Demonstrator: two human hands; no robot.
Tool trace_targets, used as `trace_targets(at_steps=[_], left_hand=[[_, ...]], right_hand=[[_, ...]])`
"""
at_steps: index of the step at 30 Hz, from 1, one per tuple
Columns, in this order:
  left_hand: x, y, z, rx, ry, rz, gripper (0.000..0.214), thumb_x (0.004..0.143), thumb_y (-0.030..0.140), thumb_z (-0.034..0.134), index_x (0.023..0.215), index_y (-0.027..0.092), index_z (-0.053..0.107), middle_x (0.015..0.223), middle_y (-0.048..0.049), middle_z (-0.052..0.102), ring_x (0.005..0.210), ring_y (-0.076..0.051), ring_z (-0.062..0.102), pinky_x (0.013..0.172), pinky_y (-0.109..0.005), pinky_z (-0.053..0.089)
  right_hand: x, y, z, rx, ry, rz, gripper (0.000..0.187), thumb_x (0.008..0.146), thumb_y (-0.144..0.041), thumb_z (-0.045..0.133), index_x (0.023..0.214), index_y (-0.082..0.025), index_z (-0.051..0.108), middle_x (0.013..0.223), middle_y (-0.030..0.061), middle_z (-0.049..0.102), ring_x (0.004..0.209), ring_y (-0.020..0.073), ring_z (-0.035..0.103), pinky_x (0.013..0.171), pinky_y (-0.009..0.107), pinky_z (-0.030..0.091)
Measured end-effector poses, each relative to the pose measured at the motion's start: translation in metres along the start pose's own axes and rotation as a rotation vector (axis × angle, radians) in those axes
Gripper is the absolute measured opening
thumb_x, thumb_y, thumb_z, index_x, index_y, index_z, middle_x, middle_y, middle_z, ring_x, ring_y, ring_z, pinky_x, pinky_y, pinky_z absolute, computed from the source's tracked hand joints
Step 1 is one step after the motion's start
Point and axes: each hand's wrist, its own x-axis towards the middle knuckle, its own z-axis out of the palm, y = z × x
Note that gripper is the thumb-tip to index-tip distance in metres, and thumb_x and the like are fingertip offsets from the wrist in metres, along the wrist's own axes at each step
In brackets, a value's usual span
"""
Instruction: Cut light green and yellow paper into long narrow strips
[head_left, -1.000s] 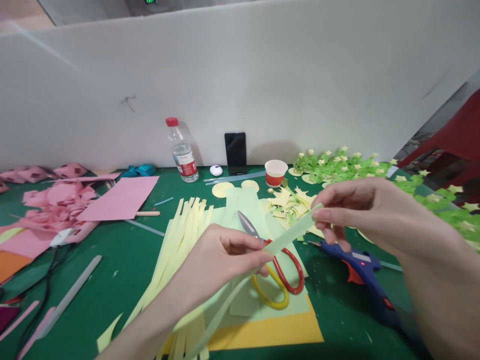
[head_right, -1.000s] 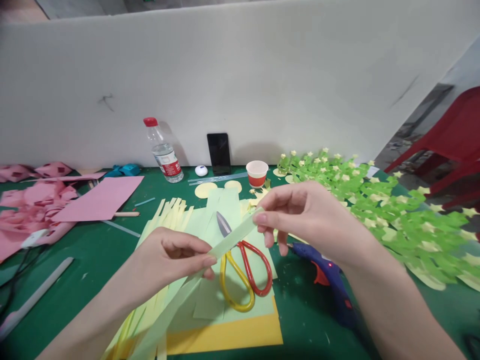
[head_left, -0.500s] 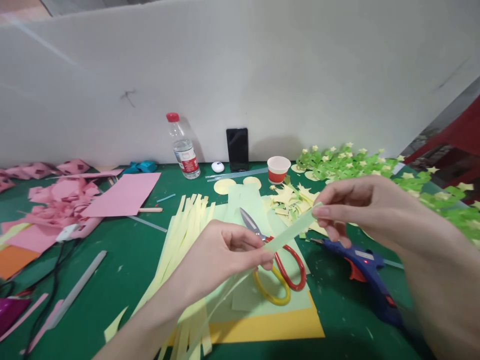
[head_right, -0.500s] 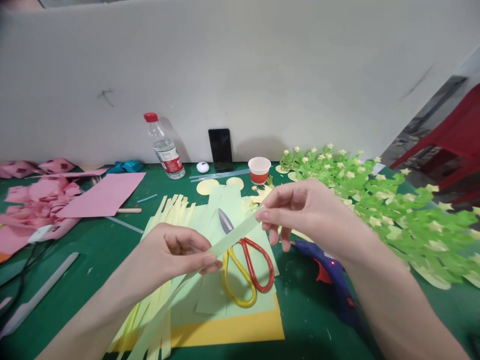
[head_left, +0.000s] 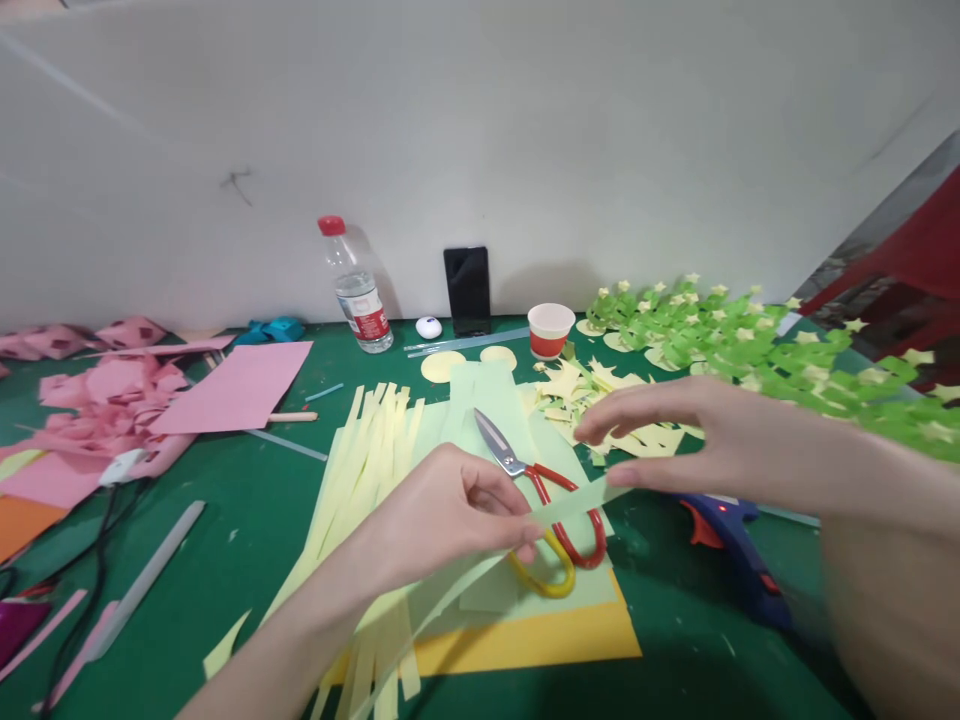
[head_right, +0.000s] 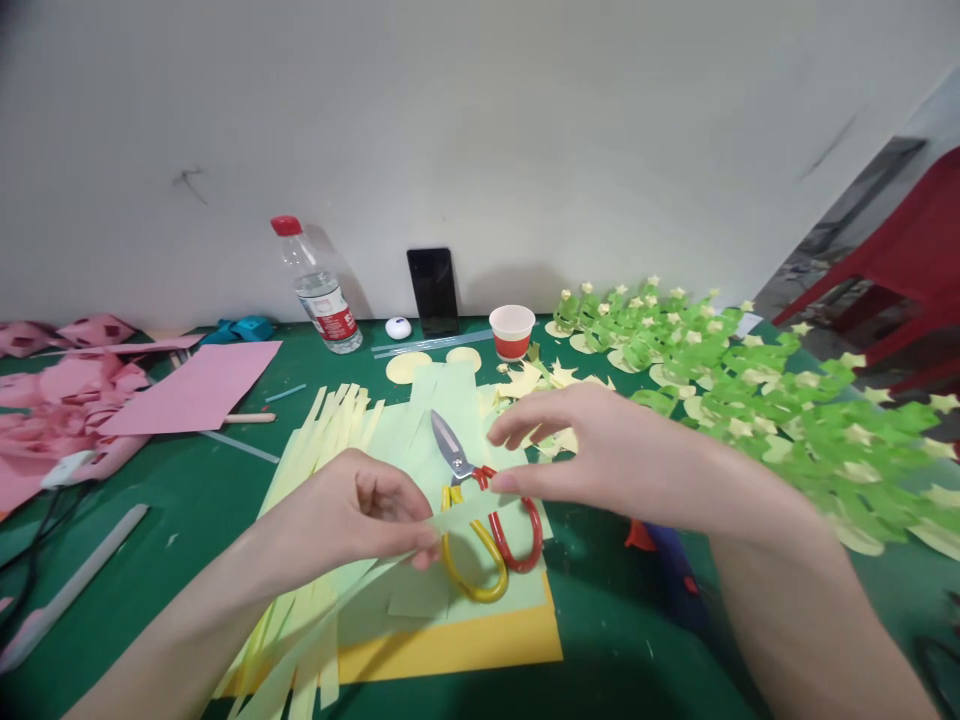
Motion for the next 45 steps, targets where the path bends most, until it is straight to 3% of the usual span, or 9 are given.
trace_targets(at_steps=[6, 12, 22, 27, 30, 32, 36, 40, 45], left_hand=[[0.003, -0.004, 0.007, 0.024, -0.109, -0.036, 0.007, 0.066, 0.02, 0.063, 0.062, 0.016, 0.067, 0.058, 0.0045, 0.065, 0.055, -0.007, 0.056, 0.05, -0.015, 0.038], [-0.002, -0.006, 0.012, 0.052, -0.168, -0.043, 0.009, 0.066, 0.017, 0.063, 0.058, 0.015, 0.066, 0.057, 0.0038, 0.064, 0.053, -0.006, 0.052, 0.049, -0.014, 0.036], [-0.016, 0.002, 0.002, -0.248, -0.326, -0.034, 0.008, 0.065, 0.01, 0.068, 0.06, 0.016, 0.069, 0.054, 0.0066, 0.063, 0.049, -0.003, 0.056, 0.049, -0.01, 0.042], [-0.021, 0.006, -0.005, -0.293, -0.288, -0.04, 0.009, 0.06, 0.009, 0.072, 0.057, 0.016, 0.067, 0.055, 0.0061, 0.066, 0.049, -0.005, 0.058, 0.051, -0.012, 0.044], [-0.019, 0.009, -0.008, -0.252, -0.244, -0.049, 0.011, 0.061, 0.009, 0.072, 0.056, 0.018, 0.066, 0.057, 0.0059, 0.068, 0.051, -0.005, 0.059, 0.051, -0.012, 0.043], [-0.017, 0.011, -0.008, -0.184, -0.184, -0.052, 0.011, 0.061, 0.01, 0.071, 0.055, 0.018, 0.066, 0.055, 0.0058, 0.067, 0.05, -0.006, 0.058, 0.049, -0.013, 0.041], [-0.014, 0.014, -0.001, 0.014, 0.001, -0.065, 0.008, 0.064, 0.015, 0.067, 0.056, 0.017, 0.066, 0.052, 0.0051, 0.064, 0.051, -0.008, 0.056, 0.049, -0.016, 0.04], [-0.014, 0.013, 0.007, 0.123, 0.061, -0.056, 0.013, 0.068, 0.022, 0.061, 0.057, 0.016, 0.064, 0.053, 0.0046, 0.063, 0.051, -0.008, 0.054, 0.049, -0.016, 0.039], [-0.017, 0.007, 0.01, 0.253, 0.106, 0.009, 0.018, 0.07, 0.026, 0.058, 0.057, 0.015, 0.063, 0.055, 0.0034, 0.062, 0.05, -0.008, 0.05, 0.048, -0.017, 0.037]], right_hand=[[0.005, -0.012, 0.024, 0.053, -0.425, -0.131, 0.027, 0.08, -0.035, 0.051, 0.072, -0.016, 0.069, 0.063, 0.0001, 0.062, 0.057, 0.0102, 0.053, 0.053, 0.02, 0.039], [0.017, -0.01, 0.036, 0.203, -0.662, -0.194, 0.029, 0.08, -0.023, 0.047, 0.06, -0.01, 0.064, 0.044, -0.007, 0.027, 0.042, 0.0038, 0.02, 0.038, 0.019, 0.019], [0.013, 0.001, 0.026, 0.515, -0.662, -0.249, 0.014, 0.066, -0.018, 0.057, 0.058, -0.009, 0.064, 0.05, -0.0007, 0.053, 0.046, 0.0054, 0.044, 0.046, 0.016, 0.036], [0.005, 0.007, -0.004, 0.35, -0.596, -0.225, 0.015, 0.061, -0.007, 0.052, 0.051, -0.012, 0.062, 0.046, -0.0029, 0.048, 0.043, 0.0045, 0.038, 0.042, 0.016, 0.034], [-0.001, 0.009, -0.023, 0.144, -0.505, -0.151, 0.024, 0.062, -0.004, 0.045, 0.049, -0.016, 0.062, 0.047, -0.0031, 0.053, 0.046, 0.0064, 0.044, 0.046, 0.019, 0.035], [-0.005, 0.007, -0.027, 0.065, -0.34, -0.135, 0.025, 0.067, -0.01, 0.046, 0.051, -0.018, 0.062, 0.051, -0.0026, 0.058, 0.049, 0.008, 0.05, 0.048, 0.02, 0.037], [-0.01, -0.009, -0.001, 0.025, 0.298, -0.174, 0.01, 0.072, -0.027, 0.057, 0.072, -0.022, 0.066, 0.077, -0.0002, 0.066, 0.071, 0.0134, 0.059, 0.067, 0.024, 0.044], [-0.008, -0.028, 0.036, 0.042, 0.149, -0.222, 0.012, 0.072, -0.015, 0.051, 0.07, -0.018, 0.063, 0.074, 0.0014, 0.064, 0.066, 0.0124, 0.055, 0.06, 0.024, 0.041], [-0.004, -0.032, 0.047, 0.078, -0.02, -0.119, 0.013, 0.065, -0.01, 0.052, 0.063, -0.018, 0.062, 0.065, -0.0022, 0.062, 0.061, 0.0105, 0.051, 0.057, 0.022, 0.036]])
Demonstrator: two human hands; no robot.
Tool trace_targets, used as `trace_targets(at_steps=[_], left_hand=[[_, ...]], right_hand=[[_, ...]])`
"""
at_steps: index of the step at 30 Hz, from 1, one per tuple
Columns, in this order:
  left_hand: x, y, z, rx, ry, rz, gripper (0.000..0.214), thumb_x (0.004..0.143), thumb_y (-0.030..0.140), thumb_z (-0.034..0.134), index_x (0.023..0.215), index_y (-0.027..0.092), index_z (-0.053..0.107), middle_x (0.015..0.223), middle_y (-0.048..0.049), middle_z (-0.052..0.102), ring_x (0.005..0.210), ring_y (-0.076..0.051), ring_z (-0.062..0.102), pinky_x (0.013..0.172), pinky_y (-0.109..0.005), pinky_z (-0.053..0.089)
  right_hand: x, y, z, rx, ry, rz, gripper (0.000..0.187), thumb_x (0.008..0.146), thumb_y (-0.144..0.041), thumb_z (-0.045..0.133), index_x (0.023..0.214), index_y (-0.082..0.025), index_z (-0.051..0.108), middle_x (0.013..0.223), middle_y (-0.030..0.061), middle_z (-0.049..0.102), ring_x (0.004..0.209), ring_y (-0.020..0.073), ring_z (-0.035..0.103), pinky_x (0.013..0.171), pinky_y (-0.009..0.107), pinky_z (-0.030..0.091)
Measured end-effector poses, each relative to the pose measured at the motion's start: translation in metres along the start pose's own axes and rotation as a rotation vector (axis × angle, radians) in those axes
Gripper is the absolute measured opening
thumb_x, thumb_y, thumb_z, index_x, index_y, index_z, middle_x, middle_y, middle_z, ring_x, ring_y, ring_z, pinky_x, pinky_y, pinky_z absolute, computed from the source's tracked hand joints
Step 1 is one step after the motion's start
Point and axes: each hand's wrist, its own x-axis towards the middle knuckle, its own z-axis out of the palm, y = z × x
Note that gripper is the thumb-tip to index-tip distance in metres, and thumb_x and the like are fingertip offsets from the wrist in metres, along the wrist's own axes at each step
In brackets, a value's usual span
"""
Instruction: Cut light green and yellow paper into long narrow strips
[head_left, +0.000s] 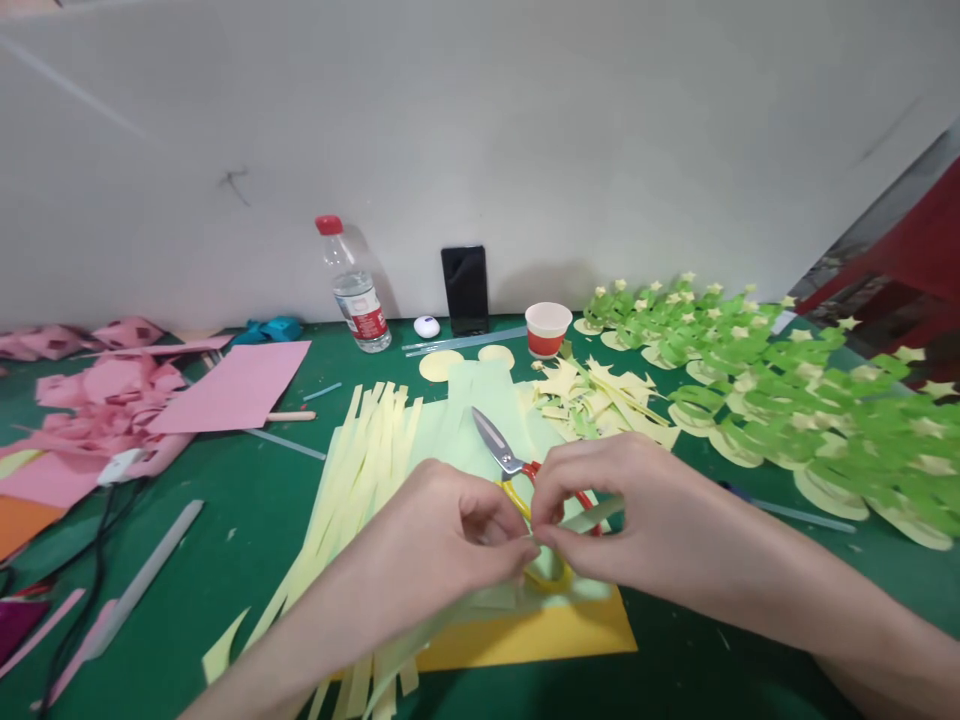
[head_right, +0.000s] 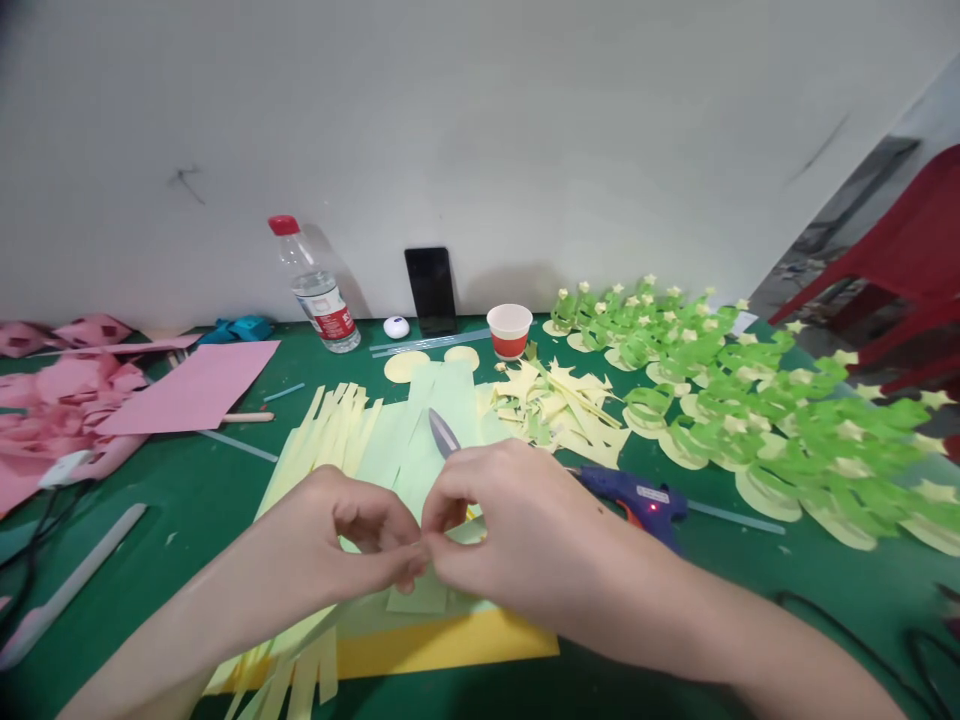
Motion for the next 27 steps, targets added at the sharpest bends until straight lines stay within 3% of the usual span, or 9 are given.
trace_targets(at_steps=[7, 14, 19, 27], left_hand=[[0.002, -0.008, 0.004, 0.073, 0.01, 0.042, 0.02, 0.071, 0.022, 0.05, 0.056, 0.015, 0.061, 0.054, 0.0039, 0.06, 0.05, -0.008, 0.047, 0.049, -0.018, 0.034], [0.0, -0.005, 0.003, 0.033, -0.024, 0.025, 0.02, 0.07, 0.022, 0.05, 0.054, 0.016, 0.06, 0.051, 0.0046, 0.057, 0.048, -0.008, 0.045, 0.047, -0.018, 0.032], [-0.001, 0.006, -0.005, -0.124, -0.114, -0.061, 0.013, 0.068, 0.018, 0.056, 0.057, 0.017, 0.063, 0.056, 0.0049, 0.063, 0.053, -0.008, 0.053, 0.05, -0.016, 0.037], [0.0, 0.003, -0.015, -0.176, -0.118, -0.03, 0.013, 0.069, 0.024, 0.062, 0.057, 0.018, 0.066, 0.055, 0.0041, 0.065, 0.052, -0.008, 0.055, 0.048, -0.016, 0.038]], right_hand=[[0.001, -0.001, 0.003, -0.012, -0.037, 0.048, 0.01, 0.062, -0.011, 0.053, 0.06, -0.018, 0.06, 0.063, -0.0022, 0.06, 0.06, 0.0106, 0.05, 0.063, 0.023, 0.038], [0.0, 0.004, 0.001, -0.065, -0.13, 0.054, 0.009, 0.063, -0.015, 0.05, 0.06, -0.018, 0.057, 0.059, -0.0023, 0.055, 0.055, 0.0095, 0.045, 0.052, 0.021, 0.031], [0.001, 0.012, -0.012, -0.063, -0.169, 0.054, 0.009, 0.064, -0.014, 0.048, 0.058, -0.018, 0.053, 0.059, -0.0029, 0.055, 0.058, 0.0093, 0.047, 0.054, 0.02, 0.033], [-0.003, 0.021, -0.043, -0.098, -0.184, 0.081, 0.013, 0.068, -0.021, 0.045, 0.057, -0.019, 0.051, 0.054, -0.0029, 0.051, 0.05, 0.009, 0.042, 0.047, 0.02, 0.032]])
